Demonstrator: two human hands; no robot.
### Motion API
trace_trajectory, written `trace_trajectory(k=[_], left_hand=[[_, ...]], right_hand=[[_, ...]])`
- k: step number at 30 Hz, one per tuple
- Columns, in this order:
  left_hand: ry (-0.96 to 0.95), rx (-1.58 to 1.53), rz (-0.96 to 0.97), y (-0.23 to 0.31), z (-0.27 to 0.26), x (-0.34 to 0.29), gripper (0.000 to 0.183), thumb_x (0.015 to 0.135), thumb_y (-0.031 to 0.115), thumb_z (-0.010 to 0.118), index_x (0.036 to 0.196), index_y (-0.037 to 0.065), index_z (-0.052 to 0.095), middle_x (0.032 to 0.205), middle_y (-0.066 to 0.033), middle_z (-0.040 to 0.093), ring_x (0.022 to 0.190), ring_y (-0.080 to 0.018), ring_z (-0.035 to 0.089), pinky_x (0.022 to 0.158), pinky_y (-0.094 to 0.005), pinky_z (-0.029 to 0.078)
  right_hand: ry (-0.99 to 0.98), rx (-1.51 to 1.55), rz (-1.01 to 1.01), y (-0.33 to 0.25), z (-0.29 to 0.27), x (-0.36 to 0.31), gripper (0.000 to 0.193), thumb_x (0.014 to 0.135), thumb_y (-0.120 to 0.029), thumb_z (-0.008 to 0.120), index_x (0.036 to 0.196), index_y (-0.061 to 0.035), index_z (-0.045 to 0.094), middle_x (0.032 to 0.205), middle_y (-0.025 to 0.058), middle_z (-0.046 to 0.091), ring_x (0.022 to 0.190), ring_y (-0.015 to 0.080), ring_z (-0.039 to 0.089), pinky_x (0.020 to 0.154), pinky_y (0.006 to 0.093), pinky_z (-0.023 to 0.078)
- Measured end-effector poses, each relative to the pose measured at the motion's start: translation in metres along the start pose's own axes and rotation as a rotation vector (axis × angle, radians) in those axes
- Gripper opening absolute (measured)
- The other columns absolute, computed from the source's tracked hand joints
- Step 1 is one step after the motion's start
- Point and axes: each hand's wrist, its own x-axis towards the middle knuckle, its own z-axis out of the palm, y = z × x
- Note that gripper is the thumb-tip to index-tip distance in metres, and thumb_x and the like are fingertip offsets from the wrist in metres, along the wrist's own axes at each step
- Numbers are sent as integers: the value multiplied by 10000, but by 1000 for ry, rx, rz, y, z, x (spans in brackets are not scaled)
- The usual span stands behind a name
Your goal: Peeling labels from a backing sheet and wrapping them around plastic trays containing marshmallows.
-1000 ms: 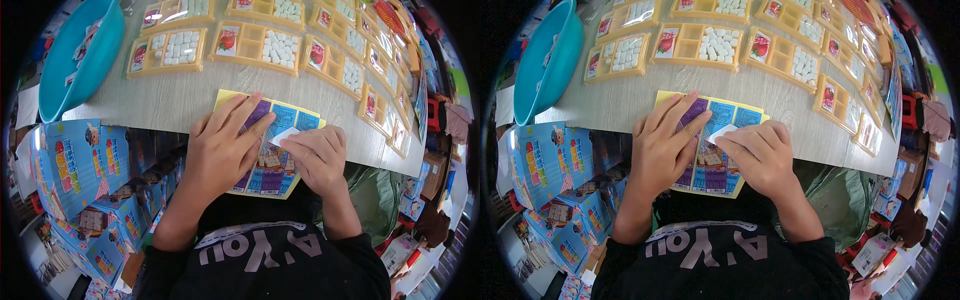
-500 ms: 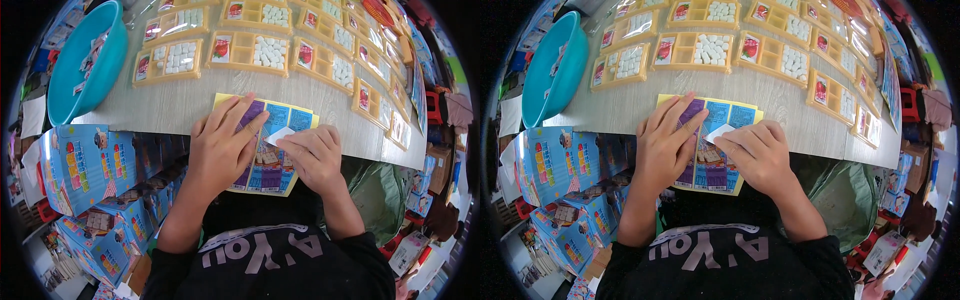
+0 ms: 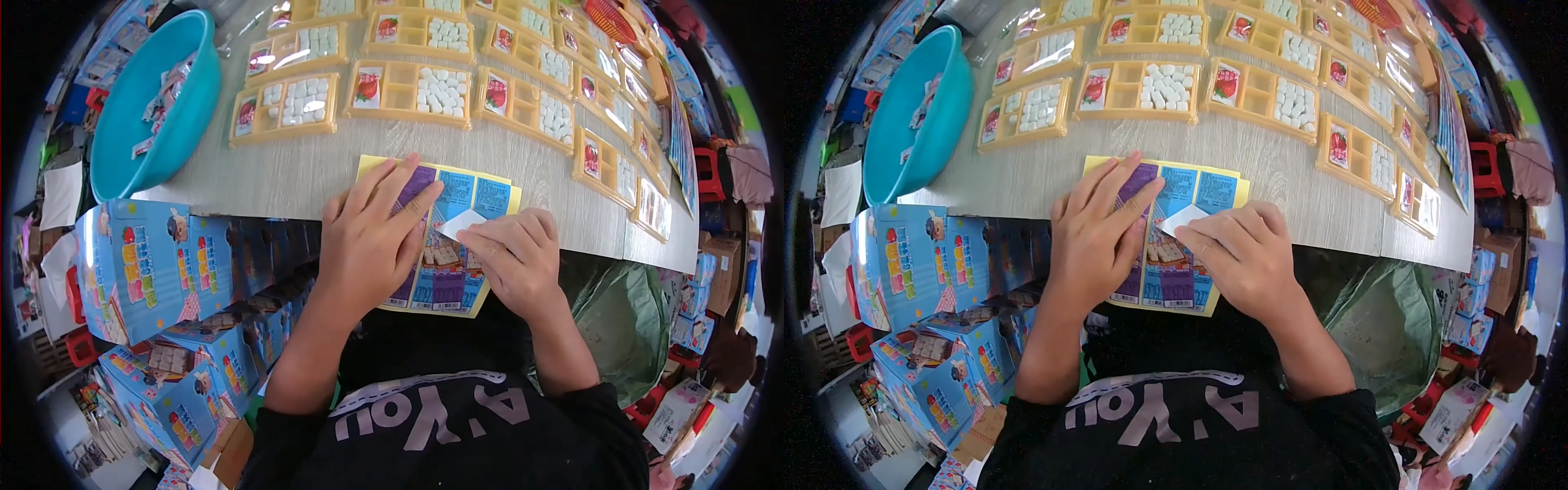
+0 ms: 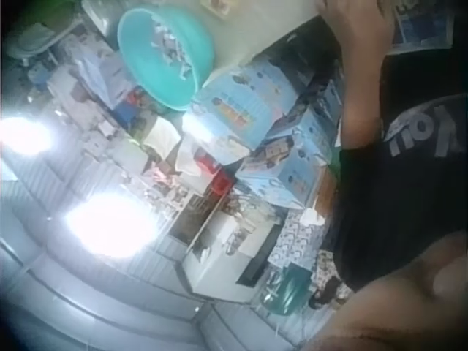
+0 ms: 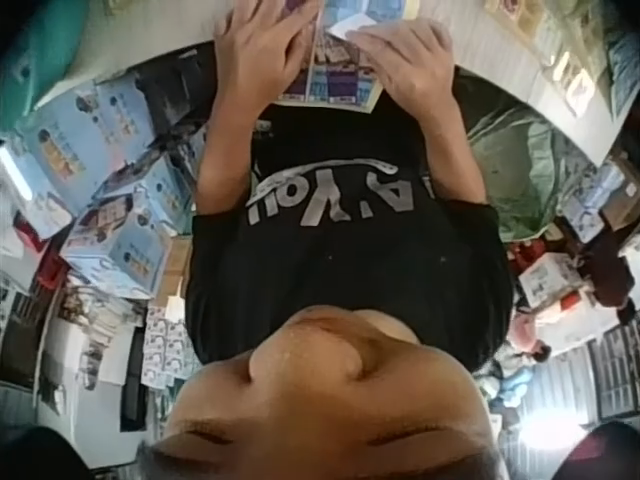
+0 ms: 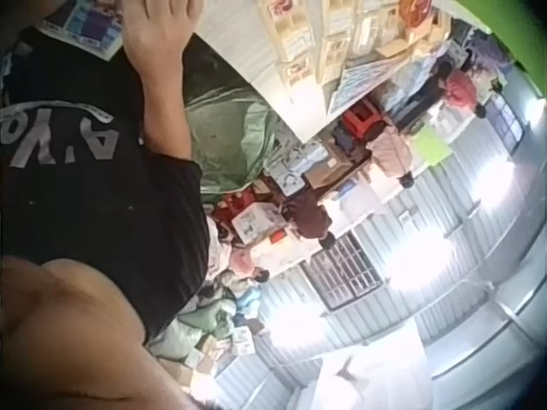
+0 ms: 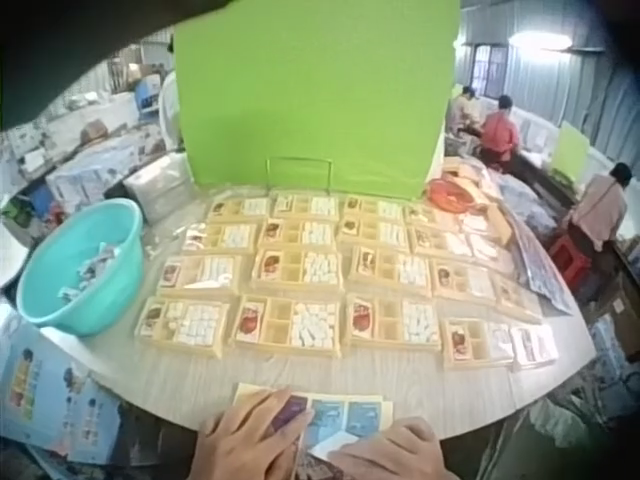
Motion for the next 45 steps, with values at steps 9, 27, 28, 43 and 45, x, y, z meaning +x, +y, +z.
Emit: trace_trajectory(k=[9, 27, 28, 43, 45], left_hand=[[-3, -5, 21, 4, 4, -1, 416, 891, 138, 598, 1296, 179, 681, 1476, -84, 526, 1333, -306, 489, 1002, -447, 388], [21, 117, -8, 13, 3, -2, 403, 882, 185, 635, 1282, 173, 679, 1468, -106, 520, 1311, -295, 497, 976, -445, 399], [30, 139, -41, 18, 0, -1, 398, 883, 185, 637, 1277, 164, 680, 1446, -108, 534, 1267, -308, 509, 987, -452, 395], [-79, -11, 324, 5, -9, 36, 423, 789, 57, 665, 1208, 116, 672, 1378, -65, 575, 1288, -286, 520, 1030, -422, 420], [-141, 20, 322, -6, 3, 36, 482, 766, 25, 637, 1233, 141, 671, 1407, -46, 567, 1309, -254, 517, 1019, -409, 428]], right_hand=[[12, -41, 25, -6, -5, -8, 228, 703, -67, 750, 923, -125, 742, 889, -29, 675, 794, 167, 609, 765, 332, 433], [23, 7, 42, -8, -14, -12, 269, 695, -70, 741, 961, -110, 735, 948, 0, 660, 867, 190, 621, 800, 346, 460], [12, 10, 49, -7, -14, -13, 269, 695, -70, 741, 961, -110, 735, 948, 0, 660, 867, 190, 621, 800, 346, 460], [-20, 99, 33, 16, -5, 6, 240, 708, -27, 720, 940, -85, 697, 983, 45, 650, 888, 270, 610, 809, 400, 481], [-50, 119, 43, 16, -3, 7, 236, 706, -21, 725, 932, -84, 697, 971, 45, 651, 877, 267, 610, 796, 395, 474]])
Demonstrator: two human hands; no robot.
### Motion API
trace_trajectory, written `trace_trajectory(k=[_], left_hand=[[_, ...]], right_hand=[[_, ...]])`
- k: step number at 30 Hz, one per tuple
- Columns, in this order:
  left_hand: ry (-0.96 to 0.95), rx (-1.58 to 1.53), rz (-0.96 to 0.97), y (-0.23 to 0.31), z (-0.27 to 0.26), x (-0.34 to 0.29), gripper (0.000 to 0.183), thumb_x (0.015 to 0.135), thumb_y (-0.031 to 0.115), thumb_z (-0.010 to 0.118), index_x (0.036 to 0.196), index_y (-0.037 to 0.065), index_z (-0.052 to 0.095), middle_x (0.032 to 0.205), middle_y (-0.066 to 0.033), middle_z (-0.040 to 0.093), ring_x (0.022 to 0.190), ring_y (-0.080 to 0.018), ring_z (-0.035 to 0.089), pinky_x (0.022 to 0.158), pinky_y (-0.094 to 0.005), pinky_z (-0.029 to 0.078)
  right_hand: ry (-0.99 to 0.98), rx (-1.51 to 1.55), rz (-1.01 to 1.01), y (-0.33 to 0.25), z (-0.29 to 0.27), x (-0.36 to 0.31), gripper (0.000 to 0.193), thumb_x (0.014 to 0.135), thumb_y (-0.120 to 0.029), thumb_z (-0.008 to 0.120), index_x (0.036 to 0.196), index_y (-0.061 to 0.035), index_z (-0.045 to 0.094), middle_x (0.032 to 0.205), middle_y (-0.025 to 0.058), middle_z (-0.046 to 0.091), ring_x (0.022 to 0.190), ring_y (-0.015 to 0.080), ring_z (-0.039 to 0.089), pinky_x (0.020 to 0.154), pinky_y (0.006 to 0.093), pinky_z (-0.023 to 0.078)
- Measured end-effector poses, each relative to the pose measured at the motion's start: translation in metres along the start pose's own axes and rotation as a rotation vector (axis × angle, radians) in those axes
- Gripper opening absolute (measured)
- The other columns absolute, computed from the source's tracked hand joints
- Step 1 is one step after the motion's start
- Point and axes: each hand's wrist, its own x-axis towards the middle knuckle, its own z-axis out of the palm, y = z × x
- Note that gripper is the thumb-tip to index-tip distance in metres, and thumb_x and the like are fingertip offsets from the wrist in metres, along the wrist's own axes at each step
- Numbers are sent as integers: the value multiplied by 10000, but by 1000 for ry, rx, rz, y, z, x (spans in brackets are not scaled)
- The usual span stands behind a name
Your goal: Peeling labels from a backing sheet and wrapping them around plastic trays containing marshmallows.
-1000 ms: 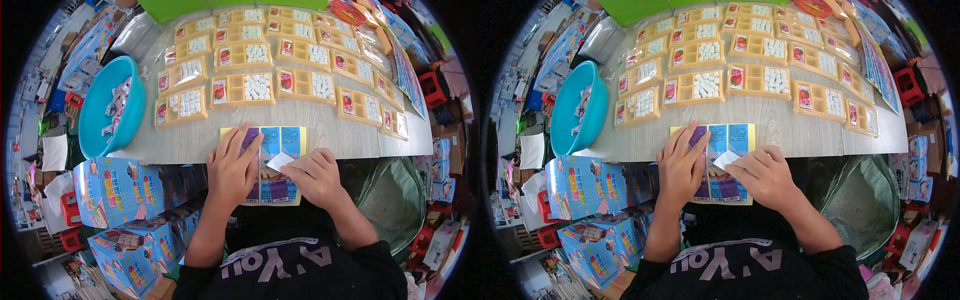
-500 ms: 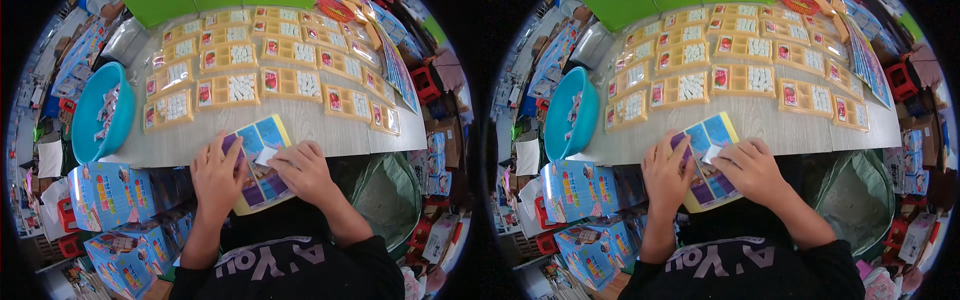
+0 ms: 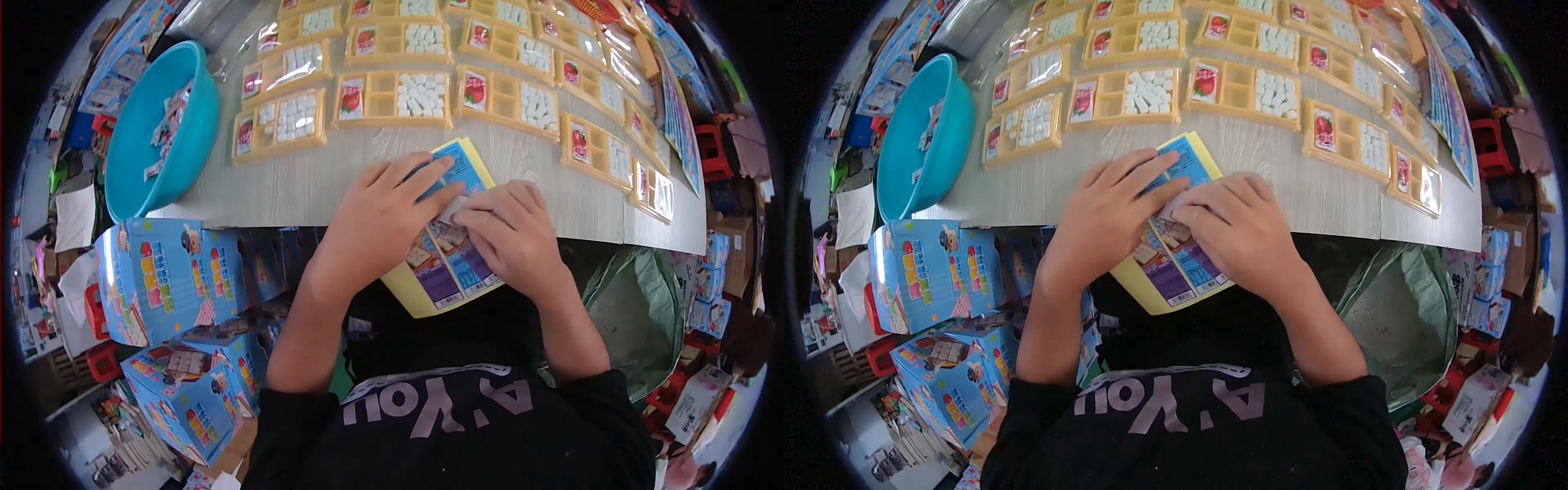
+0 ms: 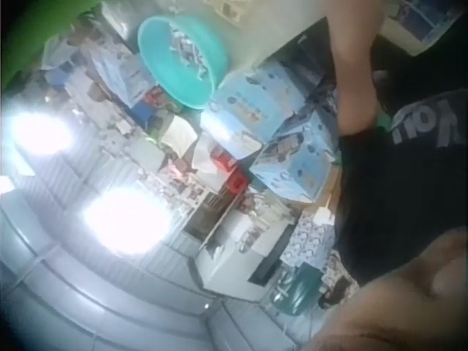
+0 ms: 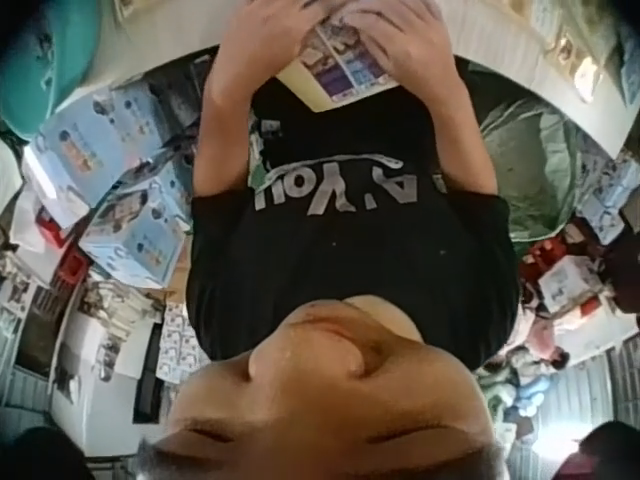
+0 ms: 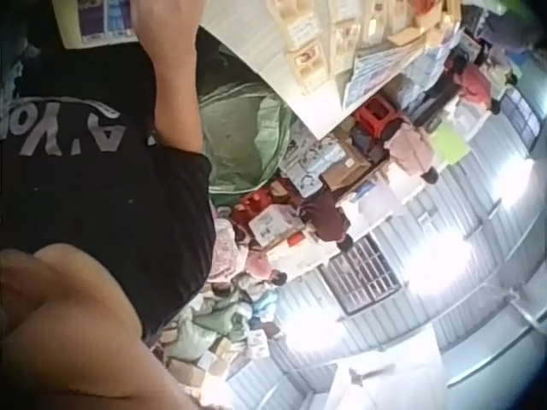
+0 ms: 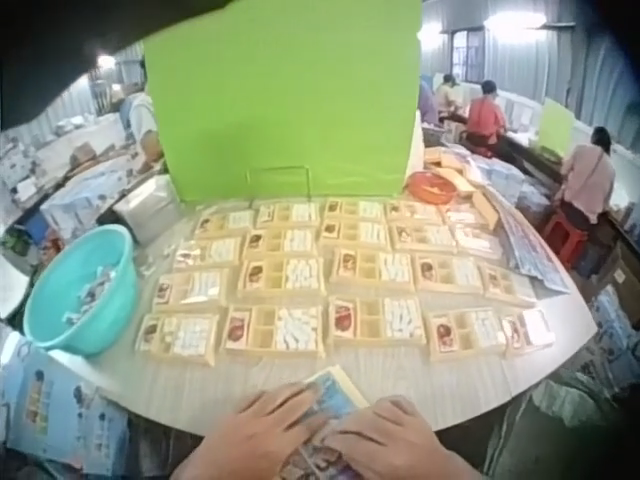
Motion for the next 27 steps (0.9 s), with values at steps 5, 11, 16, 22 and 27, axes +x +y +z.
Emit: trace_trajectory(k=[5, 11, 16, 22, 27], left_hand=[[59, 10, -41, 1, 8, 1, 495, 786, 28, 632, 1259, 167, 676, 1370, -12, 605, 1293, -226, 537, 1009, -382, 429], [81, -6, -55, -4, 8, 3, 439, 841, 37, 595, 1244, 179, 695, 1376, -12, 625, 1321, -226, 530, 1034, -398, 417], [74, -26, -73, -6, 10, 2, 448, 863, 36, 574, 1255, 213, 701, 1386, -5, 624, 1343, -232, 518, 1078, -409, 398], [102, -49, -88, -7, 12, 0, 415, 879, 52, 573, 1227, 220, 725, 1354, -2, 647, 1336, -231, 527, 1084, -415, 398], [134, -69, -79, -6, 16, 4, 378, 889, 73, 575, 1194, 218, 745, 1315, 3, 672, 1323, -235, 540, 1089, -421, 400]], right_hand=[[33, -27, 21, 1, -4, -7, 229, 696, -23, 754, 911, -88, 708, 931, 38, 646, 836, 256, 604, 761, 382, 455], [13, -46, 15, 3, -8, -8, 228, 713, -12, 753, 923, -95, 723, 885, 31, 651, 781, 241, 602, 730, 378, 448], [5, -38, 14, 4, -5, -11, 221, 713, -20, 753, 918, -98, 731, 872, 26, 652, 766, 234, 601, 714, 366, 438], [-3, -87, -8, 3, -7, -15, 308, 624, -73, 762, 928, -116, 747, 914, -6, 658, 820, 192, 617, 751, 346, 442], [1, -109, -19, 4, -8, -21, 307, 617, -76, 760, 922, -114, 759, 915, -9, 667, 822, 176, 620, 747, 334, 436]])
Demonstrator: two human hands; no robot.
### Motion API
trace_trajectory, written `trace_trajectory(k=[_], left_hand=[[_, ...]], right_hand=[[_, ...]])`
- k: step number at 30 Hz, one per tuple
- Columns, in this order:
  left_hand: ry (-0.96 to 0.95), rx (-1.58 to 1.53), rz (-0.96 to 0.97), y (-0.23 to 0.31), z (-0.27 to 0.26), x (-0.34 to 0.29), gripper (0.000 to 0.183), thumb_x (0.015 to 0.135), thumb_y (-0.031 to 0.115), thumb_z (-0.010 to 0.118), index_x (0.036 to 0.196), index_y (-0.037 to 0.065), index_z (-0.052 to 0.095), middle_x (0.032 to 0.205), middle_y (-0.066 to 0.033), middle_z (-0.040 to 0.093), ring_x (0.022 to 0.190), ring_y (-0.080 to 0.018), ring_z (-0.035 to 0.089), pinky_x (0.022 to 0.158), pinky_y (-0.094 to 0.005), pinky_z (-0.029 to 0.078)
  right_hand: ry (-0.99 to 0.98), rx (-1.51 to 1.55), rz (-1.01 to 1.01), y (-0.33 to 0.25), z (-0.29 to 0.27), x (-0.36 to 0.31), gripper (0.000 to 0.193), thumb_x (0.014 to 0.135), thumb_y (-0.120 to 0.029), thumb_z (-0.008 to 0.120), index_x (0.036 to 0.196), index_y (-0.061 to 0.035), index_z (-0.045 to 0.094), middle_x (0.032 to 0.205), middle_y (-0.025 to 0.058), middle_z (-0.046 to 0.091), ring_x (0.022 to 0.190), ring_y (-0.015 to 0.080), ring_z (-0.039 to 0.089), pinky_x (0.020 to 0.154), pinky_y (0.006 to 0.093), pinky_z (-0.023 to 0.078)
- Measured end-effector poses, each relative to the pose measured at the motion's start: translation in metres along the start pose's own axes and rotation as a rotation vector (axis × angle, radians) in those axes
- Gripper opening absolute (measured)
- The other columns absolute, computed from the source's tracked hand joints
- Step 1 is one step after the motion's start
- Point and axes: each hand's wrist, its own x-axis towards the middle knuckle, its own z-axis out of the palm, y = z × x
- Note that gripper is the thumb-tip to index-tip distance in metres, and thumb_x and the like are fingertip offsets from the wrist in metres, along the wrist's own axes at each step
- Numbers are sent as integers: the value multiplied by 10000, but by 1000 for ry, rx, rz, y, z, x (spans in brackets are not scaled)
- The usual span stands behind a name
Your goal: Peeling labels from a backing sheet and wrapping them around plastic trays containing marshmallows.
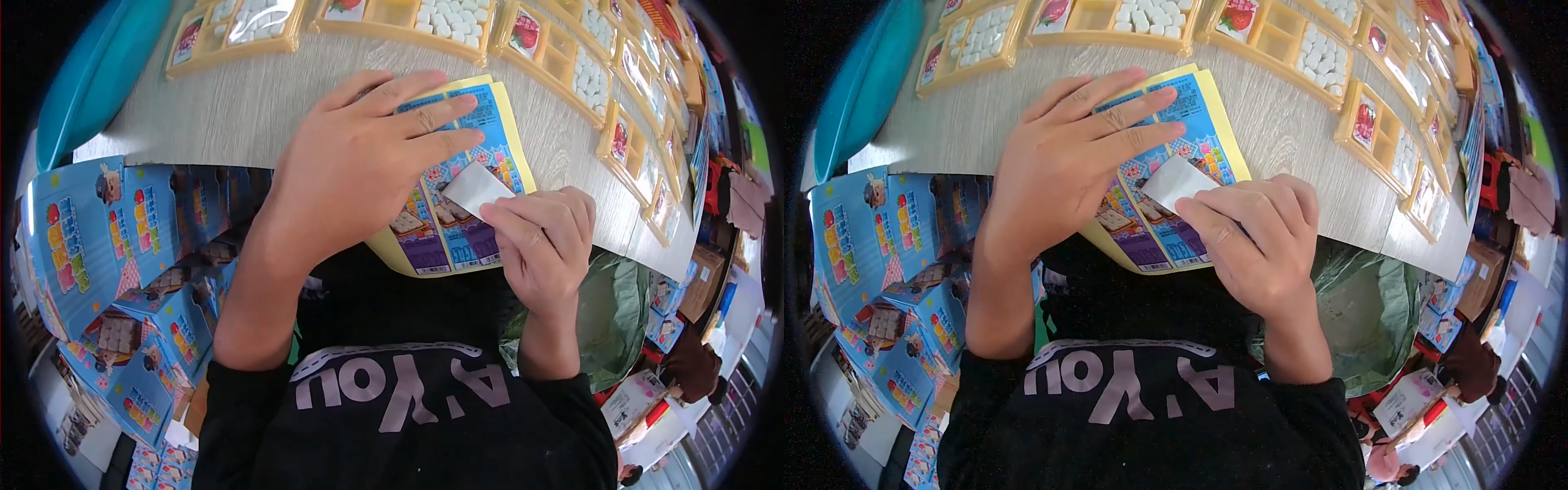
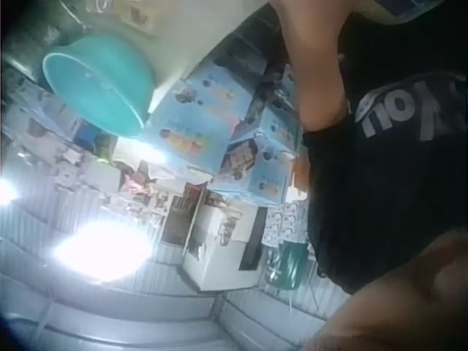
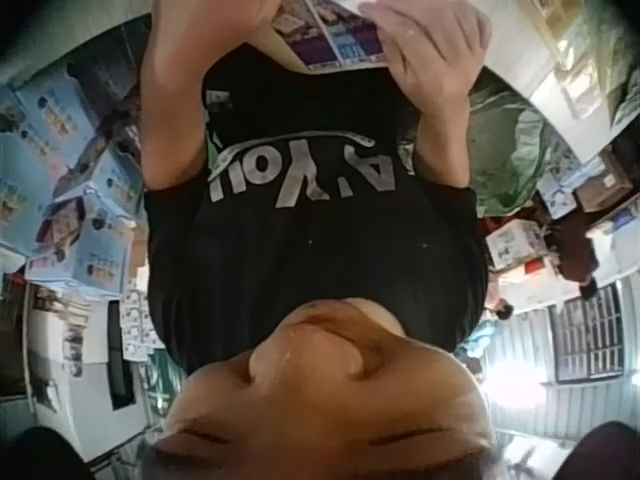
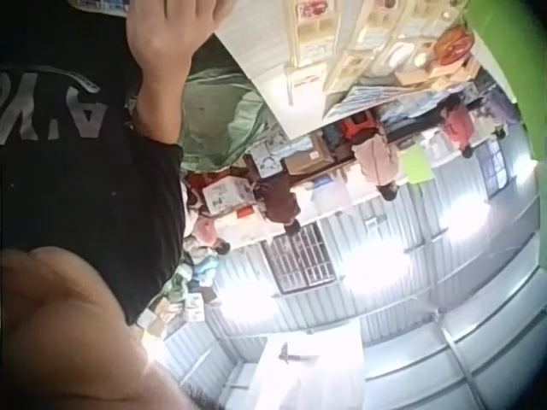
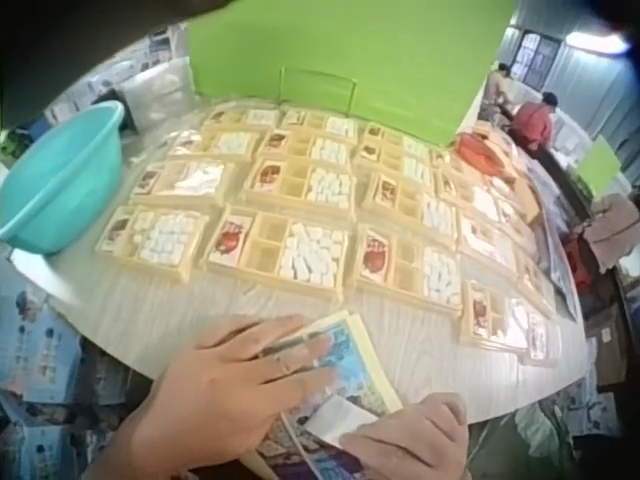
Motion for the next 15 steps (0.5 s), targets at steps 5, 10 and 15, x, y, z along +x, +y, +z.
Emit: trace_trajectory(k=[5, 10, 15], left_hand=[[-2, 35, 7, -1, -2, -2, 369, 899, 93, 564, 1195, 220, 744, 1317, 8, 671, 1323, -232, 540, 1098, -430, 396], [-20, 45, -3, 0, -3, -3, 364, 905, 99, 557, 1196, 219, 739, 1338, 9, 659, 1342, -223, 525, 1115, -436, 384], [-17, 42, 9, 1, -2, -1, 367, 903, 102, 555, 1200, 220, 734, 1360, 8, 644, 1357, -214, 512, 1127, -440, 375]], right_hand=[[13, -15, -18, -1, 0, -1, 287, 636, -110, 744, 922, -109, 773, 919, -8, 678, 818, 164, 619, 742, 328, 432], [18, -10, -30, -1, 0, -4, 280, 654, -135, 726, 928, -106, 776, 926, -11, 680, 814, 158, 614, 742, 327, 429], [24, -28, -41, -1, -4, -7, 285, 652, -143, 721, 929, -101, 777, 938, -9, 680, 816, 155, 610, 747, 323, 429]])
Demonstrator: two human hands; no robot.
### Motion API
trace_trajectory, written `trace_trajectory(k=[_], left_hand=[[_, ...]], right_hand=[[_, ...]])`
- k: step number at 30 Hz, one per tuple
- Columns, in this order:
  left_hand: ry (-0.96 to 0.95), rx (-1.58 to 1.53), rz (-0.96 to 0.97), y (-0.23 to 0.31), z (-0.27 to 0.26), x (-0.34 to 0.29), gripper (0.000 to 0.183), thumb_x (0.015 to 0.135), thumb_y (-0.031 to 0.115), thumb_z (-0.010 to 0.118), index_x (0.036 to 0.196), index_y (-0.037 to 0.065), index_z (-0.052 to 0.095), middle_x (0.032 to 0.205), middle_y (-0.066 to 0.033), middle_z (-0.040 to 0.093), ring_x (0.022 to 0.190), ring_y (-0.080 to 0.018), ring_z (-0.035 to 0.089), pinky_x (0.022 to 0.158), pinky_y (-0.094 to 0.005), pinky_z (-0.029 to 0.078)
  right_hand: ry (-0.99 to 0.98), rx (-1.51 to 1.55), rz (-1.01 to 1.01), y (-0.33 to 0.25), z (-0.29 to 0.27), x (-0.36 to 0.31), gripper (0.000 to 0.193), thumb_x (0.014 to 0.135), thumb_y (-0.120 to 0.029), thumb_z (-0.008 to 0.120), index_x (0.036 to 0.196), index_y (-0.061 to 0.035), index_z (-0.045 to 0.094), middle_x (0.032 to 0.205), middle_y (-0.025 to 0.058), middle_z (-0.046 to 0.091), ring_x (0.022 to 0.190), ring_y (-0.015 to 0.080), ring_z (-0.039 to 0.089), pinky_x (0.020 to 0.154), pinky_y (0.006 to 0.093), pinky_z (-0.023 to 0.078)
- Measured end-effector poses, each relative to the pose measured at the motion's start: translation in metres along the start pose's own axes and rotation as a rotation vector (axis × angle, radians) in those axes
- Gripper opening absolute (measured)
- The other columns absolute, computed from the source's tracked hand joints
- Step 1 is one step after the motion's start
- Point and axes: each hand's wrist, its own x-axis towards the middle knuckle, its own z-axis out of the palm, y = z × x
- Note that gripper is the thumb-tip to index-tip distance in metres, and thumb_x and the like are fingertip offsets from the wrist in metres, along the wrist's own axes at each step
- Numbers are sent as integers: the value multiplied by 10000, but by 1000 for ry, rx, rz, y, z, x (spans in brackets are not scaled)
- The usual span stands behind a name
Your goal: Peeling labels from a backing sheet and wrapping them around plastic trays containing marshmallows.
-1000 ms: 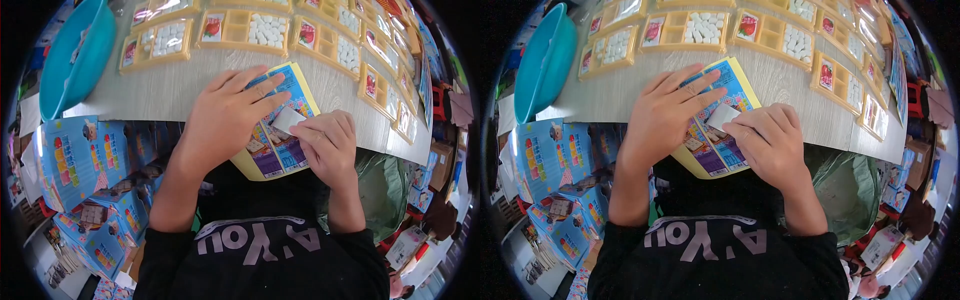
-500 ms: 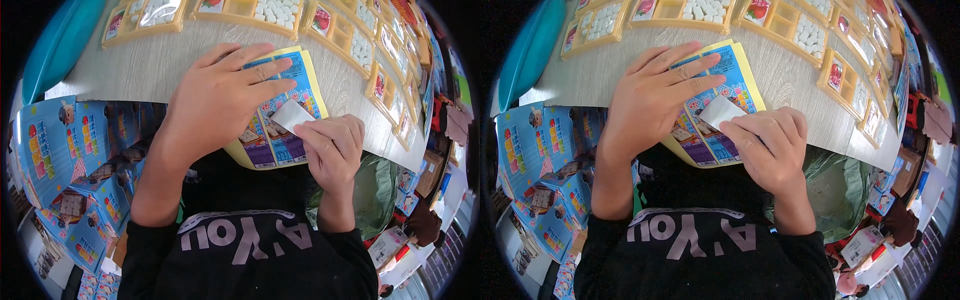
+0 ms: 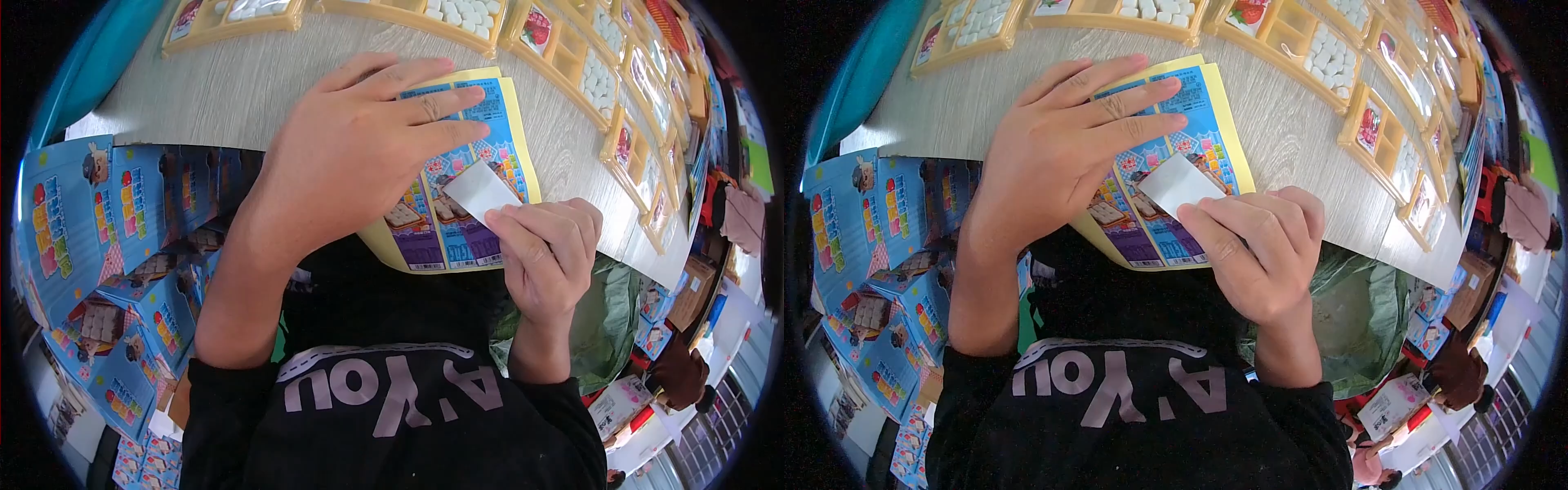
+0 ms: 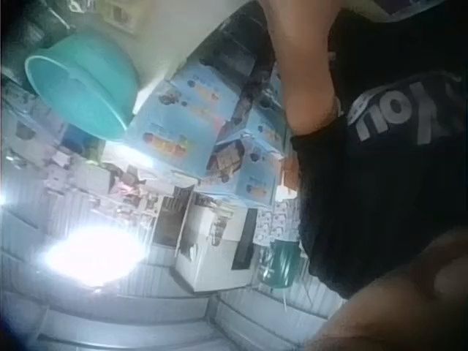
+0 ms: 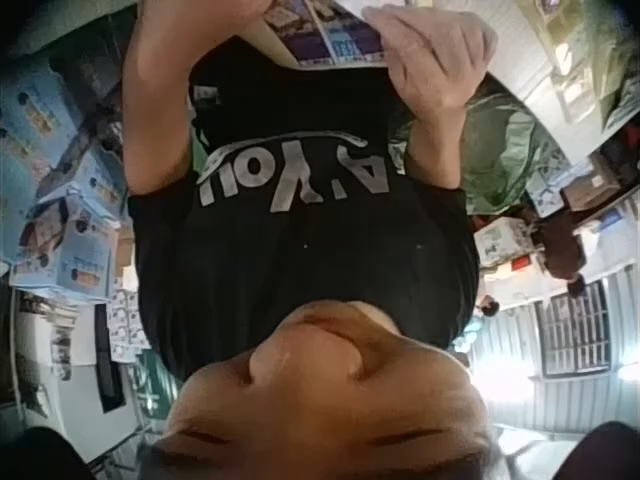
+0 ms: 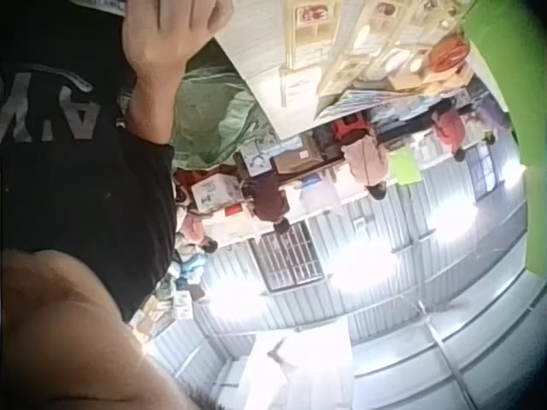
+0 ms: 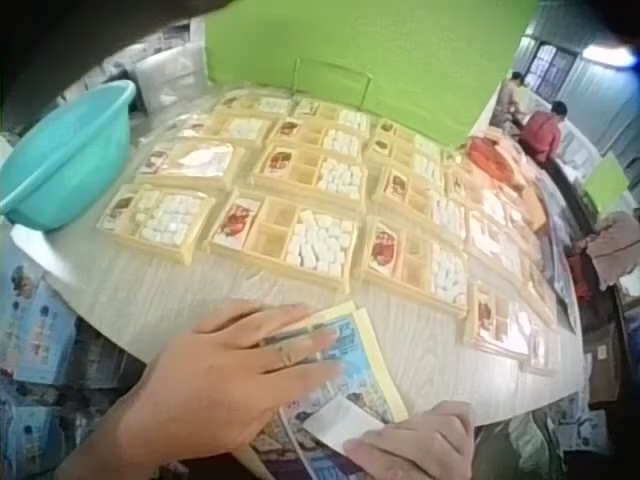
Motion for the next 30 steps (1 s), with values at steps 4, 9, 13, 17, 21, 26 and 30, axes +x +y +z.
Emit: trace_trajectory(k=[4, 9, 13, 17, 21, 26, 30], left_hand=[[-9, 20, -2, 1, 0, -2, 374, 895, 104, 559, 1205, 222, 731, 1369, 12, 638, 1358, -223, 512, 1127, -442, 376], [-24, 8, 4, 0, 0, -1, 380, 891, 98, 558, 1209, 218, 728, 1376, 8, 633, 1359, -231, 510, 1127, -450, 374], [-42, 5, 0, 1, -3, -1, 392, 890, 84, 551, 1217, 212, 725, 1378, 2, 632, 1360, -238, 507, 1132, -455, 370], [-32, 7, -10, 0, -1, -1, 431, 879, 53, 537, 1240, 208, 715, 1384, -7, 626, 1363, -245, 504, 1137, -447, 366], [-46, 19, -9, 1, -4, 0, 455, 869, 36, 528, 1252, 202, 710, 1388, -13, 623, 1364, -249, 502, 1137, -446, 365], [-74, 18, -12, 4, -9, 3, 456, 857, 30, 525, 1242, 186, 714, 1390, -19, 621, 1367, -264, 498, 1134, -443, 364], [-73, 12, 2, 3, -6, 1, 449, 858, 27, 520, 1231, 179, 719, 1387, -23, 623, 1367, -271, 497, 1132, -444, 365]], right_hand=[[7, 10, 0, -1, 2, -4, 298, 647, -150, 718, 935, -101, 777, 945, -6, 679, 821, 160, 607, 754, 327, 436], [0, 4, 6, -2, -3, -8, 309, 642, -152, 714, 941, -101, 777, 956, -5, 678, 830, 164, 605, 757, 334, 441], [5, 15, 11, -2, -8, -10, 308, 642, -138, 717, 943, -104, 777, 957, -6, 679, 830, 164, 606, 754, 333, 441], [72, 31, 40, 1, -14, -19, 278, 670, -120, 723, 943, -113, 777, 959, -15, 682, 828, 161, 609, 749, 328, 436], [5, 12, 36, 2, -19, -22, 272, 679, -120, 729, 946, -120, 779, 951, -22, 684, 837, 154, 613, 747, 323, 433], [22, 13, 2, 0, -23, -27, 304, 656, -132, 746, 957, -124, 785, 953, -23, 686, 862, 143, 622, 755, 315, 434], [35, -7, -20, -3, -24, -29, 300, 659, -134, 751, 957, -124, 788, 962, -27, 686, 865, 134, 623, 762, 311, 437]])
